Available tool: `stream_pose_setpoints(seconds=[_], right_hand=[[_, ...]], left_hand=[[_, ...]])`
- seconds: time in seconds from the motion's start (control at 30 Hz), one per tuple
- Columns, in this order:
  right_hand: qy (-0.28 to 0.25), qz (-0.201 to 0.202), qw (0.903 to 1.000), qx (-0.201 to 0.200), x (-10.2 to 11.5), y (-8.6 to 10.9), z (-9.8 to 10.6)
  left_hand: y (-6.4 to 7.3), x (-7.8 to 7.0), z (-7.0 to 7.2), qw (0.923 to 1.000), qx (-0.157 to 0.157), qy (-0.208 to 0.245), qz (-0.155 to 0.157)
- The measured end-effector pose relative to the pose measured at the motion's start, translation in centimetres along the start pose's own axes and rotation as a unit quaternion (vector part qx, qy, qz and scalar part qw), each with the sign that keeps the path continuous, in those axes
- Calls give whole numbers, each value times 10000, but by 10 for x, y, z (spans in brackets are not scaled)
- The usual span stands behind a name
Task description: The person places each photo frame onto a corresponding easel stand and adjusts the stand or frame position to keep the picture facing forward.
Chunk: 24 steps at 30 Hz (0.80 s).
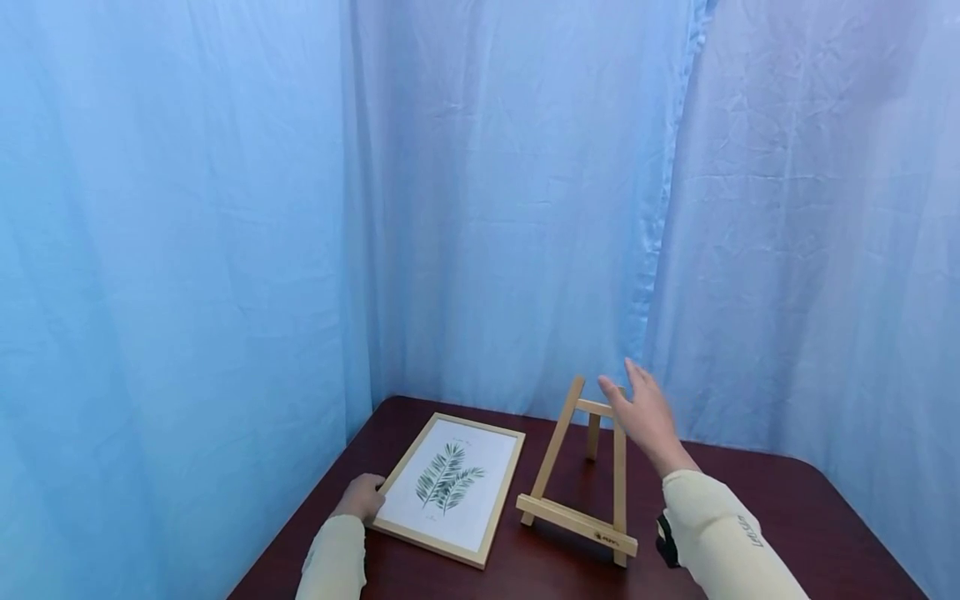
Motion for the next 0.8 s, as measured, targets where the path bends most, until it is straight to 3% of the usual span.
stream_pose_setpoints(seconds=[0.2, 0.47, 0.8], right_hand=[[-461, -4, 9989, 47, 17, -1, -19], [-380, 134, 9989, -235, 42, 3, -36], [-1088, -115, 9939, 124, 58, 10, -71]], left_hand=[[-4, 7, -7, 9995, 233, 163, 153], [-7, 10, -11, 9985, 428, 177, 301], [-6, 12, -16, 9980, 475, 230, 355]])
Point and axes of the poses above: each hand's wrist, its own y-axis away from the middle knuckle, its own z-axis out of the back of the hand, x = y × z, the point moved 10 cm from there along -y, towards the middle knuckle, and after that the axes turned 2 degrees about -x, right-handed, at the moved point
